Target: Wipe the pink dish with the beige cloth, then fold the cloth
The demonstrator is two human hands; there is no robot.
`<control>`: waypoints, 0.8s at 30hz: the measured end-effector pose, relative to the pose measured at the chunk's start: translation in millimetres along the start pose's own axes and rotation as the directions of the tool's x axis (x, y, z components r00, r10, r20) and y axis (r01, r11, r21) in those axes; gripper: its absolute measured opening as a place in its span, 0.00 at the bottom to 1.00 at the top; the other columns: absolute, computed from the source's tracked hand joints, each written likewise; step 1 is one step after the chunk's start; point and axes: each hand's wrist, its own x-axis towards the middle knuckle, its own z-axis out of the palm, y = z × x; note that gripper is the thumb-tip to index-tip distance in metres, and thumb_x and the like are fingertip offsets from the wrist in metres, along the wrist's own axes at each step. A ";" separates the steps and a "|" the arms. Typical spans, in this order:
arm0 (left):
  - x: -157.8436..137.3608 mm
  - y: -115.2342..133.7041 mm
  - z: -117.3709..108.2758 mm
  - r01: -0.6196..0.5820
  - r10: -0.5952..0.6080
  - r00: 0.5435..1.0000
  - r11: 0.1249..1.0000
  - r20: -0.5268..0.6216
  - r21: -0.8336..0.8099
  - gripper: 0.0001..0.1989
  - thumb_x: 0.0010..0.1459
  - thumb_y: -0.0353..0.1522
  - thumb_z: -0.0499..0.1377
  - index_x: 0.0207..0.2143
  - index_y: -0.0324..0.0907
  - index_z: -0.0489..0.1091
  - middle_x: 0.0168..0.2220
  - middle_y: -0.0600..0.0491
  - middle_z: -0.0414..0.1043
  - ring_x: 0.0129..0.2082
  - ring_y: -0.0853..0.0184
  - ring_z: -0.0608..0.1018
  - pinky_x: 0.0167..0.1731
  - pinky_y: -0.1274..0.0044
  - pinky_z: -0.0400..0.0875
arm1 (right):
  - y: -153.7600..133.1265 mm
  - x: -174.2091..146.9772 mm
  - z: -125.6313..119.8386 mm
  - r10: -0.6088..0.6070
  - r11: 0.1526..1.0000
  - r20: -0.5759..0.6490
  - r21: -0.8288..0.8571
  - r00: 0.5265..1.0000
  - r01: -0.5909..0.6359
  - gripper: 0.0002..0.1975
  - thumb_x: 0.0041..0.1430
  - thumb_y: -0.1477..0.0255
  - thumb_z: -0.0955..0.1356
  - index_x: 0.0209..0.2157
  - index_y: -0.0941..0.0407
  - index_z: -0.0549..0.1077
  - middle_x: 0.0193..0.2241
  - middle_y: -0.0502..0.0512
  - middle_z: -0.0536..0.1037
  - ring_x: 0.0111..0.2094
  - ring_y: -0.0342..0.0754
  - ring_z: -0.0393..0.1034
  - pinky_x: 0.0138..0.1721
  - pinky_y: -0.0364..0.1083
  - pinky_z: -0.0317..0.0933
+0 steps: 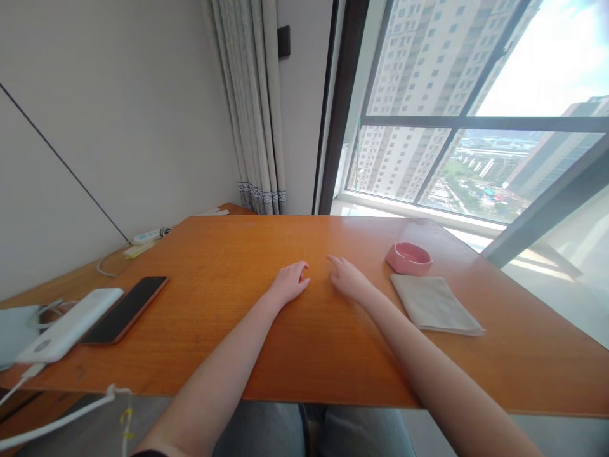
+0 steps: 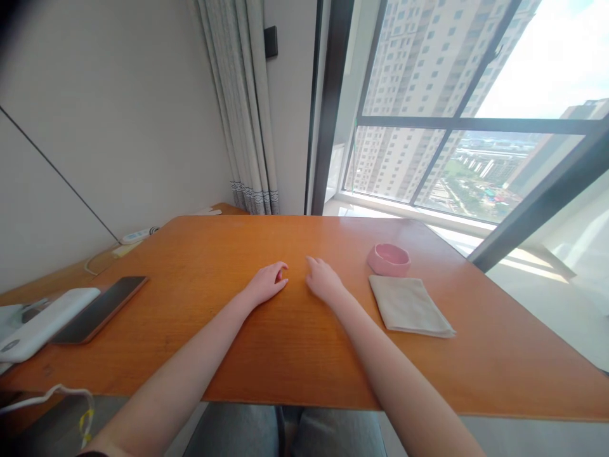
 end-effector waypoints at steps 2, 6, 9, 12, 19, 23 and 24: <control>0.9 -1.1 3.6 -0.044 0.043 0.999 0.998 -0.014 -0.053 0.12 0.53 0.32 0.56 0.41 0.40 0.69 0.38 0.49 0.74 0.39 0.63 0.75 0.41 0.72 0.69 | -28.7 16.8 14.1 -0.091 0.993 0.085 0.078 0.992 0.085 0.27 0.54 0.78 0.60 0.58 0.60 0.62 0.50 0.63 0.72 0.51 0.52 0.67 0.50 0.47 0.58; 3.7 -3.0 8.7 -0.021 0.022 1.000 0.988 0.004 -0.155 0.17 0.50 0.27 0.55 0.44 0.38 0.69 0.42 0.45 0.75 0.42 0.60 0.76 0.41 0.73 0.71 | -55.8 32.6 38.2 -0.257 0.942 0.022 0.228 0.966 0.245 0.27 0.50 0.83 0.60 0.53 0.57 0.67 0.49 0.59 0.72 0.49 0.49 0.67 0.50 0.45 0.58; 4.6 -4.4 8.8 -0.011 0.013 1.000 0.996 0.027 -0.092 0.14 0.48 0.25 0.54 0.39 0.38 0.72 0.40 0.45 0.76 0.40 0.59 0.77 0.40 0.73 0.71 | -52.8 33.9 52.8 -0.236 0.911 -0.066 0.332 0.969 0.245 0.21 0.49 0.82 0.60 0.45 0.57 0.71 0.43 0.56 0.75 0.46 0.48 0.68 0.49 0.45 0.59; 3.6 -4.1 7.9 -0.037 0.038 0.999 0.998 0.025 -0.058 0.14 0.48 0.25 0.54 0.37 0.39 0.72 0.39 0.47 0.76 0.39 0.60 0.77 0.39 0.74 0.71 | -45.2 32.5 60.4 -0.201 0.895 -0.103 0.385 0.974 0.225 0.18 0.48 0.80 0.62 0.41 0.57 0.72 0.40 0.55 0.76 0.44 0.48 0.68 0.48 0.46 0.60; 0.6 2.3 5.8 -0.016 0.018 0.999 0.999 0.039 -0.041 0.14 0.48 0.25 0.54 0.38 0.39 0.72 0.41 0.47 0.76 0.41 0.60 0.77 0.41 0.74 0.71 | -44.4 30.0 56.7 -0.211 0.897 -0.098 0.376 0.973 0.232 0.16 0.48 0.81 0.62 0.40 0.56 0.72 0.39 0.55 0.76 0.43 0.48 0.68 0.47 0.46 0.60; 0.2 4.3 4.3 -0.006 0.008 0.999 0.999 0.040 -0.047 0.14 0.48 0.26 0.54 0.38 0.40 0.72 0.40 0.47 0.76 0.41 0.60 0.77 0.41 0.73 0.71 | -44.3 29.5 55.4 -0.226 0.895 -0.096 0.371 0.969 0.246 0.16 0.49 0.80 0.62 0.40 0.57 0.72 0.41 0.56 0.76 0.44 0.48 0.68 0.48 0.46 0.60; 0.2 4.2 4.4 -0.011 0.013 0.999 0.999 0.038 -0.050 0.14 0.48 0.26 0.54 0.38 0.40 0.72 0.40 0.47 0.76 0.41 0.60 0.77 0.41 0.73 0.71 | -44.1 29.5 55.5 -0.225 0.895 -0.096 0.372 0.970 0.245 0.16 0.49 0.80 0.62 0.40 0.57 0.72 0.41 0.55 0.76 0.44 0.48 0.68 0.48 0.46 0.60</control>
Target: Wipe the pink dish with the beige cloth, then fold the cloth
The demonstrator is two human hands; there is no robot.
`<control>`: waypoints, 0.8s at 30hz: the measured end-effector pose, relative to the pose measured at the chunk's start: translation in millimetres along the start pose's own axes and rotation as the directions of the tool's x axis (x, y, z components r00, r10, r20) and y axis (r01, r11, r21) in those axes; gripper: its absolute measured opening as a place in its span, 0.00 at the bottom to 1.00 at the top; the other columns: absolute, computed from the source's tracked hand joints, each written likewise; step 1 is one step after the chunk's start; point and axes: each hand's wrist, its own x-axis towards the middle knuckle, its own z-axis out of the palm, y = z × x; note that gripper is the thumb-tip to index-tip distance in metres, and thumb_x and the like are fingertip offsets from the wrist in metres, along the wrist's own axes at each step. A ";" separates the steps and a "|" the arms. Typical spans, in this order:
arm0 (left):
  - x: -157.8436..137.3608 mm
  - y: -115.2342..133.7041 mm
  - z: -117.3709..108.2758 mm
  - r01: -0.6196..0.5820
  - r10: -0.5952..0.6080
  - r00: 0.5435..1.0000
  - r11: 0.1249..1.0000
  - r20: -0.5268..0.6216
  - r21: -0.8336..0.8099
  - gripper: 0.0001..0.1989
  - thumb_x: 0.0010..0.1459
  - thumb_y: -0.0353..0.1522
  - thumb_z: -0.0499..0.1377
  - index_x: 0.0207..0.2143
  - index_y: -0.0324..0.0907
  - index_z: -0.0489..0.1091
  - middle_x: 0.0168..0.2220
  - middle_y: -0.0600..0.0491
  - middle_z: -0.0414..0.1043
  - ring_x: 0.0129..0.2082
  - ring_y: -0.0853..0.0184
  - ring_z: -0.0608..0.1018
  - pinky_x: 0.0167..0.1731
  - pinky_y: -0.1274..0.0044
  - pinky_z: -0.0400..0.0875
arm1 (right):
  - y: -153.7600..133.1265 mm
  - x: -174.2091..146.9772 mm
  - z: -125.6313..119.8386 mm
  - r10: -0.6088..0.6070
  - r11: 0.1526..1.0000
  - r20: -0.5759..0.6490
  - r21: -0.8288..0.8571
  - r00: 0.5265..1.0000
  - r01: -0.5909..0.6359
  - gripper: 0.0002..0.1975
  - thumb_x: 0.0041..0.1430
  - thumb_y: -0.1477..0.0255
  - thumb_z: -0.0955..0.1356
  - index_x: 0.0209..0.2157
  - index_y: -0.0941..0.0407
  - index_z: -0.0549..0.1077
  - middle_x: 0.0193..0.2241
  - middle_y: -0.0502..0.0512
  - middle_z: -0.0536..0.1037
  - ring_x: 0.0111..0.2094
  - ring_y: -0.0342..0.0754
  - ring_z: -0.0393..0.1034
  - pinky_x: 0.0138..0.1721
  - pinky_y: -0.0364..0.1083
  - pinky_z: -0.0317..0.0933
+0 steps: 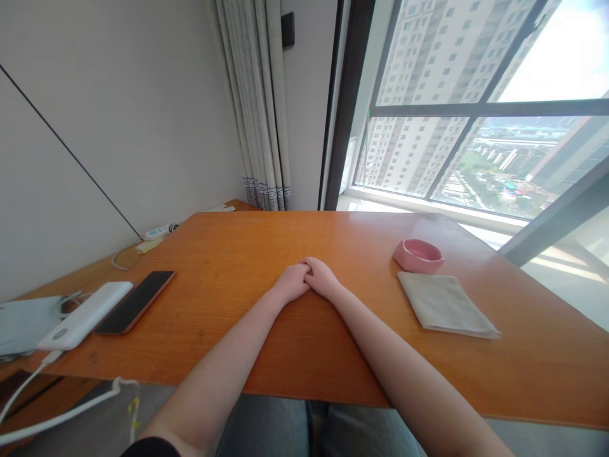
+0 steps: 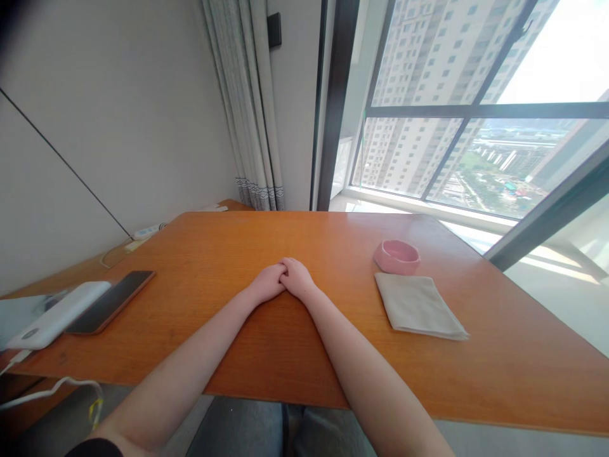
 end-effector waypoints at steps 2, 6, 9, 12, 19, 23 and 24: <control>0.2 -0.8 0.7 -0.012 0.012 1.000 1.000 -0.003 -0.004 0.14 0.48 0.26 0.54 0.38 0.40 0.72 0.40 0.47 0.76 0.41 0.60 0.77 0.41 0.74 0.71 | 0.4 0.0 0.0 0.007 1.000 -0.001 -0.001 1.000 -0.007 0.16 0.49 0.80 0.62 0.40 0.57 0.72 0.40 0.55 0.76 0.44 0.48 0.68 0.48 0.45 0.60; 0.9 -2.6 2.0 -0.026 0.026 1.000 1.000 -0.010 0.006 0.14 0.48 0.26 0.54 0.38 0.40 0.72 0.39 0.47 0.76 0.40 0.60 0.77 0.40 0.74 0.71 | 0.2 0.0 0.1 0.009 1.000 -0.008 0.001 1.000 -0.009 0.17 0.48 0.80 0.62 0.41 0.57 0.72 0.40 0.55 0.76 0.43 0.48 0.68 0.47 0.45 0.59; 1.3 -2.9 2.0 -0.027 0.027 1.000 0.999 -0.013 0.018 0.14 0.48 0.26 0.54 0.38 0.39 0.72 0.39 0.47 0.77 0.40 0.60 0.78 0.40 0.74 0.71 | -0.4 -0.2 -0.1 0.013 1.000 -0.007 0.009 1.000 -0.013 0.17 0.48 0.80 0.62 0.41 0.57 0.72 0.40 0.55 0.76 0.43 0.48 0.67 0.48 0.45 0.59; 1.3 -2.9 1.7 -0.025 0.025 1.000 0.999 -0.011 0.022 0.15 0.48 0.26 0.54 0.39 0.39 0.72 0.40 0.47 0.76 0.40 0.60 0.78 0.41 0.74 0.71 | -0.8 -0.5 -0.4 0.012 1.000 -0.008 0.014 1.000 -0.012 0.17 0.48 0.80 0.62 0.41 0.57 0.72 0.40 0.55 0.76 0.43 0.48 0.67 0.48 0.45 0.59; 0.6 -2.3 0.7 -0.035 0.036 0.999 0.999 -0.017 0.013 0.14 0.48 0.26 0.54 0.38 0.39 0.72 0.39 0.46 0.77 0.40 0.60 0.78 0.40 0.74 0.71 | 0.2 -0.2 0.4 -0.013 1.000 -0.021 0.022 1.000 0.014 0.17 0.48 0.80 0.62 0.40 0.58 0.73 0.39 0.56 0.76 0.42 0.48 0.68 0.47 0.45 0.60; 0.2 -1.3 1.0 -0.013 0.013 1.000 1.000 -0.007 0.022 0.14 0.48 0.26 0.54 0.39 0.39 0.72 0.40 0.47 0.77 0.40 0.60 0.78 0.40 0.74 0.71 | 3.0 1.2 1.5 -0.005 1.000 -0.016 0.024 1.000 0.005 0.16 0.47 0.81 0.62 0.39 0.57 0.73 0.39 0.56 0.76 0.42 0.48 0.68 0.47 0.46 0.60; 0.3 -1.5 1.4 -0.011 0.011 1.000 1.000 -0.009 0.025 0.14 0.48 0.26 0.54 0.38 0.39 0.72 0.40 0.47 0.77 0.40 0.60 0.78 0.40 0.74 0.71 | 3.5 1.5 1.8 -0.004 1.000 -0.015 0.024 1.000 0.005 0.17 0.47 0.81 0.62 0.39 0.58 0.73 0.39 0.56 0.76 0.43 0.49 0.68 0.47 0.46 0.60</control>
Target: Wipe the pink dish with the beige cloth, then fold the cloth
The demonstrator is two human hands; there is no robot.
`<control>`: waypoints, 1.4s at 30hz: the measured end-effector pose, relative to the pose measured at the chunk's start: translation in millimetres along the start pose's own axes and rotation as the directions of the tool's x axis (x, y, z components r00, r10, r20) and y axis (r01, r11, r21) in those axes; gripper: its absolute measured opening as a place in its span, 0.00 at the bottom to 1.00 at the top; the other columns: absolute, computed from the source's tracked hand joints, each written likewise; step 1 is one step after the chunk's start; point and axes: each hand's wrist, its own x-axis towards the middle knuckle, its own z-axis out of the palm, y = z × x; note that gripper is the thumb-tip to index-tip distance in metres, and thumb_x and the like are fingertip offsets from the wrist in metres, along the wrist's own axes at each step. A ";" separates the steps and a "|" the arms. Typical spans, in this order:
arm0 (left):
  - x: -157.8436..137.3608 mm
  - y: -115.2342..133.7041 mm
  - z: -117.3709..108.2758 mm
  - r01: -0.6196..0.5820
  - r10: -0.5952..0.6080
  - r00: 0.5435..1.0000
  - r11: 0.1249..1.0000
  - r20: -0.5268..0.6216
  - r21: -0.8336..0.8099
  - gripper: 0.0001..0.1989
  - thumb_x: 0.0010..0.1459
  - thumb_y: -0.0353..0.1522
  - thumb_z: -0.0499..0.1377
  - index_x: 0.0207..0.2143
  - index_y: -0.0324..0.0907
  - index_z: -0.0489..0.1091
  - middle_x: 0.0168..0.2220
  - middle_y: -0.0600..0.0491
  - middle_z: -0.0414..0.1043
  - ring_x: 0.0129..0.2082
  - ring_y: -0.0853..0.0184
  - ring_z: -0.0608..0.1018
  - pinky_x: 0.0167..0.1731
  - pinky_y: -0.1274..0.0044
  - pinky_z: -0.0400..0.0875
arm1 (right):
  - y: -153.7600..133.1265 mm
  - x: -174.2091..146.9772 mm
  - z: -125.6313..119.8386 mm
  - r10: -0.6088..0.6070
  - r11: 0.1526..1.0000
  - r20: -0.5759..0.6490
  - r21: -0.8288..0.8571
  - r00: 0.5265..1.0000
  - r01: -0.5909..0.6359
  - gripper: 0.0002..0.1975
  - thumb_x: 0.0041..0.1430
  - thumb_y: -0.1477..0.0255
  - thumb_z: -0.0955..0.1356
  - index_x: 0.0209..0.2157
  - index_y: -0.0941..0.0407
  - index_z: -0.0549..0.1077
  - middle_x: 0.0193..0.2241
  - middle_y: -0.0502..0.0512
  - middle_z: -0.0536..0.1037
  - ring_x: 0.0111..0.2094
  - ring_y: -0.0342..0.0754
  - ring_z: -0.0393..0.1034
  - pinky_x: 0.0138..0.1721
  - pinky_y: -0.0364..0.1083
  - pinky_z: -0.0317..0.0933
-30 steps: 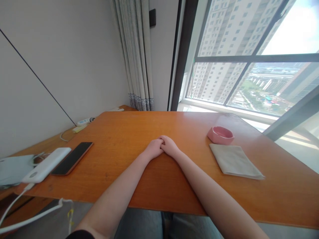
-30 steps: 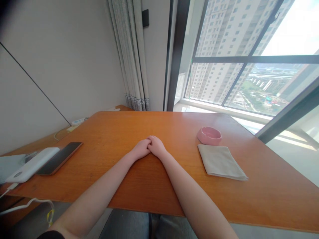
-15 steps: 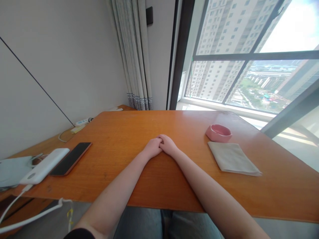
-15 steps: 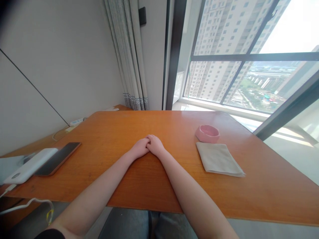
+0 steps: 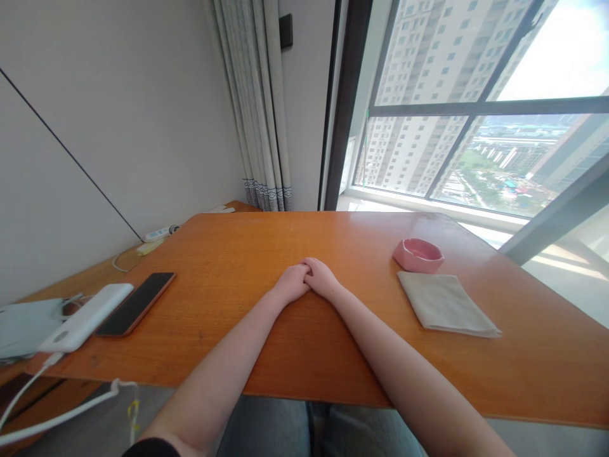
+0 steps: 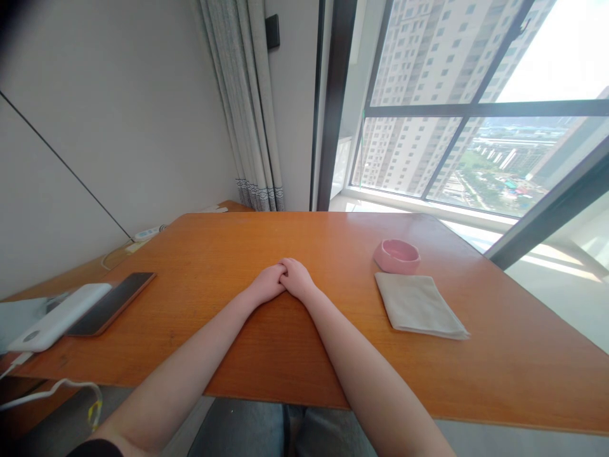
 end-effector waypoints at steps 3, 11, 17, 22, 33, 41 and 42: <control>0.8 -1.5 1.4 -0.011 0.011 1.000 1.000 -0.012 -0.008 0.13 0.48 0.26 0.54 0.38 0.39 0.72 0.40 0.47 0.76 0.40 0.60 0.77 0.40 0.75 0.70 | -0.6 0.3 0.6 -0.003 1.000 0.003 -0.005 1.000 0.003 0.17 0.47 0.81 0.63 0.40 0.58 0.73 0.40 0.57 0.76 0.43 0.49 0.68 0.47 0.46 0.60; 2.9 -9.1 -0.4 -0.011 0.012 1.000 0.992 0.008 -0.128 0.07 0.51 0.31 0.55 0.32 0.40 0.70 0.31 0.51 0.74 0.31 0.65 0.74 0.32 0.76 0.66 | 1.3 -3.8 -22.3 -0.050 0.986 0.053 -0.157 0.997 0.057 0.20 0.57 0.71 0.63 0.51 0.57 0.67 0.42 0.59 0.75 0.43 0.50 0.68 0.47 0.47 0.60; 4.5 -16.1 2.2 0.036 -0.056 0.996 0.966 -0.071 -0.257 0.18 0.56 0.37 0.53 0.49 0.42 0.62 0.33 0.55 0.70 0.28 0.70 0.70 0.32 0.77 0.65 | 52.6 -18.0 -97.2 0.082 0.888 -0.602 -0.317 0.794 -0.332 0.22 0.59 0.68 0.60 0.55 0.59 0.63 0.53 0.64 0.67 0.58 0.58 0.56 0.60 0.62 0.42; 5.9 -15.4 3.2 0.026 -0.039 0.998 0.975 -0.055 -0.220 0.14 0.56 0.36 0.53 0.44 0.42 0.67 0.32 0.54 0.70 0.29 0.69 0.70 0.31 0.77 0.65 | 92.3 -45.8 -132.2 0.282 0.672 -0.848 -0.159 0.449 -0.723 0.24 0.56 0.65 0.62 0.54 0.60 0.64 0.64 0.69 0.46 0.64 0.67 0.35 0.58 0.70 0.36; 5.7 -14.3 5.2 -0.021 0.008 0.998 0.974 -0.058 -0.225 0.10 0.56 0.34 0.53 0.35 0.40 0.71 0.30 0.52 0.71 0.29 0.68 0.71 0.31 0.77 0.66 | 111.5 -55.1 -134.1 0.441 0.577 -0.703 -0.255 0.558 -0.776 0.14 0.56 0.65 0.62 0.37 0.58 0.74 0.45 0.65 0.72 0.53 0.63 0.55 0.53 0.67 0.47; -2.2 2.5 -10.8 -0.236 0.218 0.940 0.971 -0.263 -0.038 0.23 0.54 0.30 0.56 0.54 0.43 0.63 0.53 0.46 0.64 0.54 0.60 0.67 0.54 0.65 0.63 | 25.4 -21.0 -76.1 0.049 0.845 -0.345 -0.485 0.937 -0.223 0.11 0.60 0.66 0.62 0.32 0.56 0.73 0.37 0.61 0.75 0.43 0.56 0.62 0.53 0.59 0.50; -3.3 4.1 -14.0 -0.274 0.265 0.921 0.962 -0.285 0.008 0.28 0.53 0.30 0.58 0.57 0.44 0.59 0.58 0.45 0.59 0.59 0.58 0.62 0.58 0.63 0.58 | 13.0 -19.1 -65.2 -0.003 0.873 -0.302 -0.465 0.953 -0.145 0.11 0.61 0.66 0.62 0.33 0.56 0.73 0.37 0.60 0.75 0.43 0.56 0.62 0.53 0.59 0.51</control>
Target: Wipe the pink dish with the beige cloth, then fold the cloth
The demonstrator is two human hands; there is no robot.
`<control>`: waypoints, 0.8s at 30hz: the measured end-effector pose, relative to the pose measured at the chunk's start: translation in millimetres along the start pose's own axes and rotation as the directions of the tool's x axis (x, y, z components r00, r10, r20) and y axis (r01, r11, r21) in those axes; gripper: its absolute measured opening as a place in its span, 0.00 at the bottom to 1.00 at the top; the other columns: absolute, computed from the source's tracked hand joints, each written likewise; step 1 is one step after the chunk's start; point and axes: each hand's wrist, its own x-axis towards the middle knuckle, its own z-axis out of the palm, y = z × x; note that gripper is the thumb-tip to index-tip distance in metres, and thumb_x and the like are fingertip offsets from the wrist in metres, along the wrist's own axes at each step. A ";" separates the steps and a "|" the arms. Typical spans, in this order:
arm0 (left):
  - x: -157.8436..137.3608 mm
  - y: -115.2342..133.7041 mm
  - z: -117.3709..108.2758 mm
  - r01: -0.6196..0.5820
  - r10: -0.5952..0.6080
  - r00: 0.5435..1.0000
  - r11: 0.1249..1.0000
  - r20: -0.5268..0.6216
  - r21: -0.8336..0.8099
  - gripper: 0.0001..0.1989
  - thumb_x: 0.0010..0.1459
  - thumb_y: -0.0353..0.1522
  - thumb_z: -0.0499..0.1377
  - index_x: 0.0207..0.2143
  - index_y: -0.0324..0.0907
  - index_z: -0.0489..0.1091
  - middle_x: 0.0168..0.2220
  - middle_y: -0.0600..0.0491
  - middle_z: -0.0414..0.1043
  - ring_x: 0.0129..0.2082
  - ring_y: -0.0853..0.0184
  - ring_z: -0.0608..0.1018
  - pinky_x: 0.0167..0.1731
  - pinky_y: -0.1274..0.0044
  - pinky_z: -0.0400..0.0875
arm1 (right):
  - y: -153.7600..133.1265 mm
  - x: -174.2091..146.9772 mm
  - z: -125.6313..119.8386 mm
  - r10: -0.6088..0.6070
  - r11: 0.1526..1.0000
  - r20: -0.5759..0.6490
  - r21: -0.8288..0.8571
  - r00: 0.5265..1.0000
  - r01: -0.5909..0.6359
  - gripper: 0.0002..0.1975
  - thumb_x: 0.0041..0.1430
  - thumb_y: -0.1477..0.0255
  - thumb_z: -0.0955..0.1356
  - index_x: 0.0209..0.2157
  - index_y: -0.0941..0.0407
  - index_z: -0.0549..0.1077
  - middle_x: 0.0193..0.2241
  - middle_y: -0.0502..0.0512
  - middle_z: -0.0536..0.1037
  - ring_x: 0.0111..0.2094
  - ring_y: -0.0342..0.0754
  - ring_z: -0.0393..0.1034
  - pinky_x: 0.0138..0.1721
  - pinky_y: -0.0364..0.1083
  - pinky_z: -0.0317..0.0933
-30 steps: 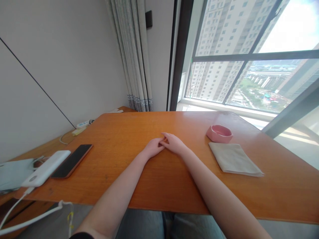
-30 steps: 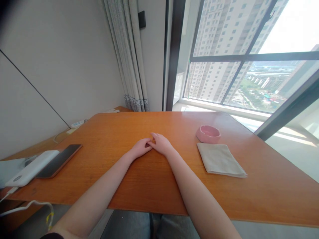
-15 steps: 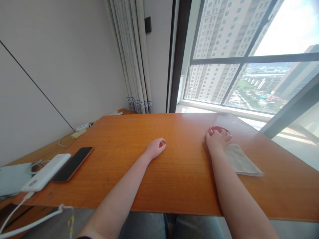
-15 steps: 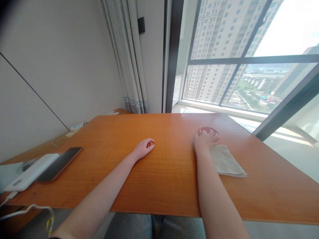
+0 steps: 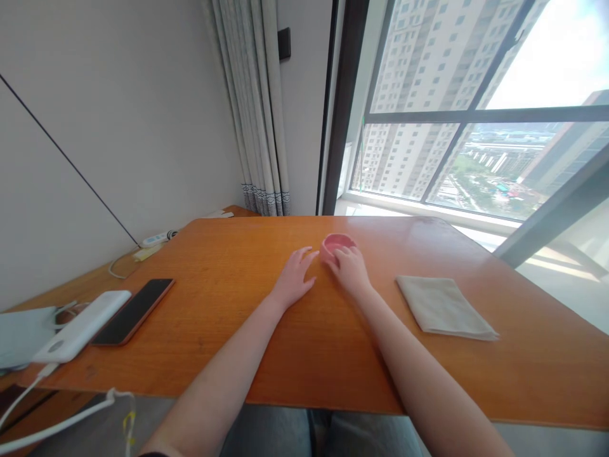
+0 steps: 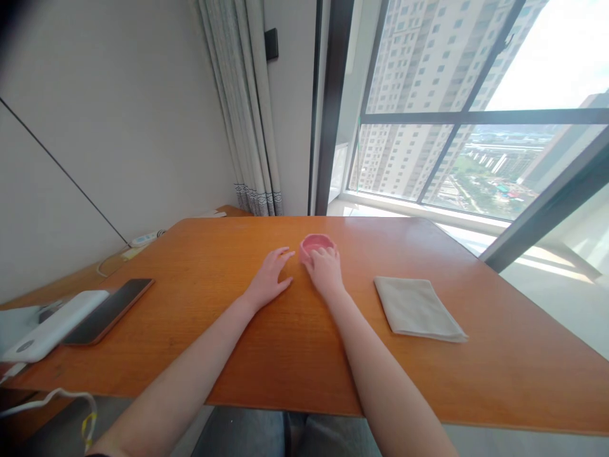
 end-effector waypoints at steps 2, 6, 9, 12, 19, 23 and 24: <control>1.1 2.4 -6.9 -0.081 0.081 0.997 0.996 0.000 0.040 0.31 0.52 0.29 0.59 0.59 0.45 0.56 0.62 0.46 0.53 0.63 0.57 0.54 0.61 0.60 0.53 | -27.1 -5.1 5.4 -0.094 0.991 -0.012 0.097 0.995 0.095 0.11 0.62 0.66 0.61 0.36 0.55 0.73 0.36 0.58 0.75 0.42 0.55 0.62 0.54 0.59 0.50; 2.9 3.2 -24.8 -0.104 0.099 0.993 0.991 0.071 0.079 0.15 0.54 0.28 0.56 0.45 0.42 0.67 0.49 0.46 0.66 0.60 0.58 0.60 0.59 0.63 0.56 | -56.8 -17.5 7.3 -0.180 0.950 -0.061 0.249 0.982 0.190 0.10 0.61 0.65 0.62 0.36 0.52 0.73 0.32 0.56 0.73 0.41 0.54 0.63 0.56 0.61 0.51; 0.3 -2.5 -43.7 -0.056 0.038 0.987 0.993 0.156 0.107 0.04 0.55 0.33 0.57 0.32 0.42 0.68 0.40 0.48 0.68 0.47 0.60 0.69 0.51 0.68 0.65 | -64.6 -24.0 4.3 -0.234 0.901 -0.106 0.350 0.967 0.256 0.09 0.61 0.65 0.62 0.38 0.51 0.72 0.37 0.56 0.72 0.46 0.54 0.64 0.57 0.59 0.53; -9.8 -19.0 -66.5 0.037 -0.056 0.994 0.978 0.089 0.207 0.11 0.54 0.40 0.60 0.31 0.41 0.67 0.38 0.48 0.68 0.42 0.60 0.69 0.46 0.68 0.66 | -67.6 -29.0 4.5 -0.176 0.862 -0.187 0.444 0.966 0.243 0.16 0.62 0.65 0.62 0.50 0.52 0.65 0.55 0.61 0.63 0.58 0.54 0.56 0.59 0.57 0.53; -59.9 -92.8 -116.5 0.419 -0.317 0.906 0.771 -0.282 0.479 0.17 0.51 0.42 0.62 0.38 0.40 0.69 0.37 0.46 0.69 0.44 0.55 0.68 0.48 0.65 0.64 | -66.0 -34.7 22.4 -0.082 0.833 -0.001 0.549 0.997 0.069 0.20 0.63 0.66 0.60 0.55 0.55 0.61 0.63 0.64 0.49 0.63 0.55 0.50 0.60 0.57 0.52; -80.5 -127.7 -131.1 0.489 -0.360 0.872 0.673 -0.332 0.554 0.20 0.52 0.43 0.60 0.41 0.39 0.70 0.37 0.45 0.69 0.44 0.53 0.68 0.49 0.65 0.62 | -65.4 -33.8 23.5 -0.080 0.829 0.032 0.557 0.996 0.049 0.19 0.63 0.67 0.60 0.54 0.55 0.63 0.63 0.64 0.51 0.63 0.55 0.50 0.60 0.57 0.52; -83.5 -133.4 -132.6 0.497 -0.375 0.868 0.660 -0.326 0.564 0.19 0.52 0.43 0.60 0.41 0.39 0.70 0.37 0.45 0.69 0.44 0.53 0.68 0.49 0.65 0.62 | -65.6 -33.7 22.7 -0.084 0.830 0.039 0.556 0.996 0.048 0.18 0.63 0.67 0.60 0.53 0.55 0.63 0.63 0.64 0.51 0.63 0.55 0.51 0.60 0.57 0.52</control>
